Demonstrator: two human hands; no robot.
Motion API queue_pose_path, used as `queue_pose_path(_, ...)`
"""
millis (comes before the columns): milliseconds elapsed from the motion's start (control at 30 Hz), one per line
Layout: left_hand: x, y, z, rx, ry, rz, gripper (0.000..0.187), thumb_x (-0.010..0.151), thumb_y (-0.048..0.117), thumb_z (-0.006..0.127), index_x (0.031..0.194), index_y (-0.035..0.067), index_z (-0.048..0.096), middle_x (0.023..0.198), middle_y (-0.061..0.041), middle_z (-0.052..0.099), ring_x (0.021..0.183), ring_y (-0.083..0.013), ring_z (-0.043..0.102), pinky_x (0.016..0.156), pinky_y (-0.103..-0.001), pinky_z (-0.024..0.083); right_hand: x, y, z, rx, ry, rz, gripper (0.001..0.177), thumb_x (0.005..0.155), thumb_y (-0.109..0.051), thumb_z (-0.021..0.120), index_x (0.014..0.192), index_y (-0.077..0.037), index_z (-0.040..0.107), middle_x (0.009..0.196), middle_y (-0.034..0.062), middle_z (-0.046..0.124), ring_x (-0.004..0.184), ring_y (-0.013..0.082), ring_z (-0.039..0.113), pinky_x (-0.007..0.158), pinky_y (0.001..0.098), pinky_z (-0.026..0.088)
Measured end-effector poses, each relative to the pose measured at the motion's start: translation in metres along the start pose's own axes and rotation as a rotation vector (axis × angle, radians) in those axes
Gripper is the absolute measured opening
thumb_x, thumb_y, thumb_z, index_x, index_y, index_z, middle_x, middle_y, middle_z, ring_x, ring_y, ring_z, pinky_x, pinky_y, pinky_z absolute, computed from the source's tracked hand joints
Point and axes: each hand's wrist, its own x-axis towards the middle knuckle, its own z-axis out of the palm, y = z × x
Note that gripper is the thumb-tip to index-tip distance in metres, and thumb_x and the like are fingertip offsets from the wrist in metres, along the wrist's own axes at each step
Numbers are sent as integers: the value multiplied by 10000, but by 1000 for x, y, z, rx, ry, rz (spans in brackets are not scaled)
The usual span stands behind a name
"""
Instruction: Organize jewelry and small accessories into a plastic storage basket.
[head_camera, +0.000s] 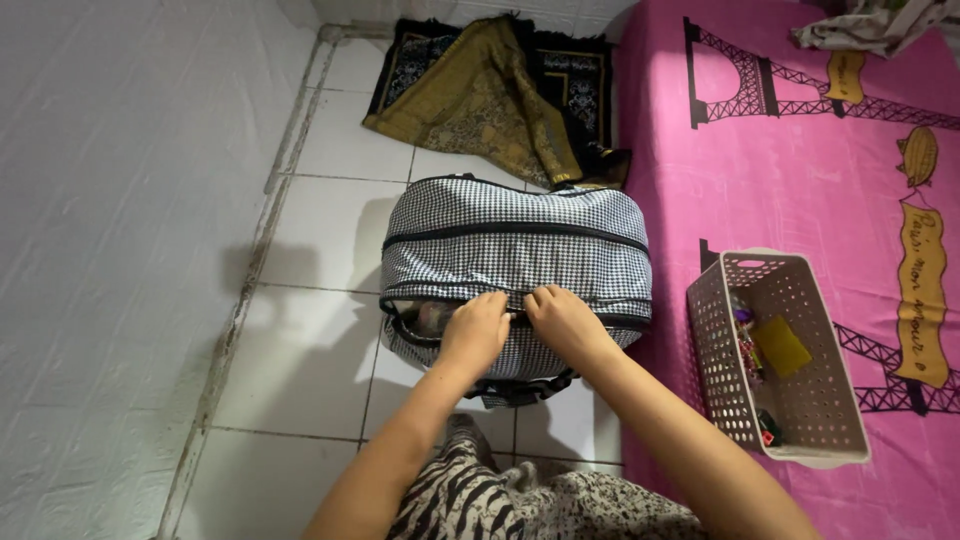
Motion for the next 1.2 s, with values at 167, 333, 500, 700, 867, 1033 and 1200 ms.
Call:
queue_pose_path(167, -7, -12, -22, 21, -23, -45, 137, 907, 139, 641, 964, 31, 578, 942, -161, 647, 942, -384, 626, 820, -505, 502, 3, 3, -14, 140, -62, 53, 209, 736, -184, 706, 892, -58, 647, 850, 69, 636, 838, 234, 631, 784, 354, 542)
queue_pose_path(333, -26, -35, -47, 5, 74, -33, 79, 926, 82, 605, 968, 28, 567, 987, -171, 620, 977, -389, 594, 863, -495, 488, 6, 3, -14, 158, -140, 38, 237, 713, -195, 736, 866, -38, 646, 870, 84, 637, 872, 253, 631, 828, 370, 550)
queue_pose_path(500, -36, -43, -50, -172, 80, -222, 124, 983, 119, 595, 958, 3, 557, 914, -163, 648, 865, -387, 639, 750, -488, 507, 9, -3, -21, 267, -175, 172, 292, 727, -128, 727, 988, -26, 643, 981, 92, 648, 958, 267, 641, 800, 389, 555)
queue_pose_path(700, -41, -46, -52, -361, 102, -211, 131, 963, 131, 591, 975, 8, 547, 895, -178, 682, 824, -373, 677, 707, -451, 529, 39, -45, -49, 620, 109, 46, 304, 810, -142, 715, 1061, 5, 630, 1014, 138, 623, 980, 322, 611, 880, 412, 515)
queue_pose_path(867, -40, -70, -31, -374, -21, -295, 157, 1012, 183, 561, 994, 33, 516, 818, -178, 647, 778, -374, 667, 691, -459, 516, 47, -67, -14, 476, 99, 37, 274, 806, -107, 682, 1059, -16, 632, 1069, 119, 631, 1038, 312, 603, 943, 386, 505)
queue_pose_path(1033, -40, -77, -32, -445, -81, -315, 183, 1027, 208, 548, 986, 37, 500, 787, -165, 624, 734, -346, 650, 682, -451, 511, 52, -69, -13, 476, 158, 126, 308, 804, -73, 675, 1106, -14, 670, 1097, 101, 662, 1018, 286, 607, 904, 377, 499)
queue_pose_path(1200, -46, -68, -36, -506, -49, -334, 168, 1024, 210, 531, 1007, 45, 504, 753, -166, 602, 683, -346, 626, 660, -460, 501, 57, -61, -13, 649, 56, 108, 217, 780, -109, 720, 979, -30, 690, 1014, 91, 690, 974, 309, 597, 904, 425, 474)
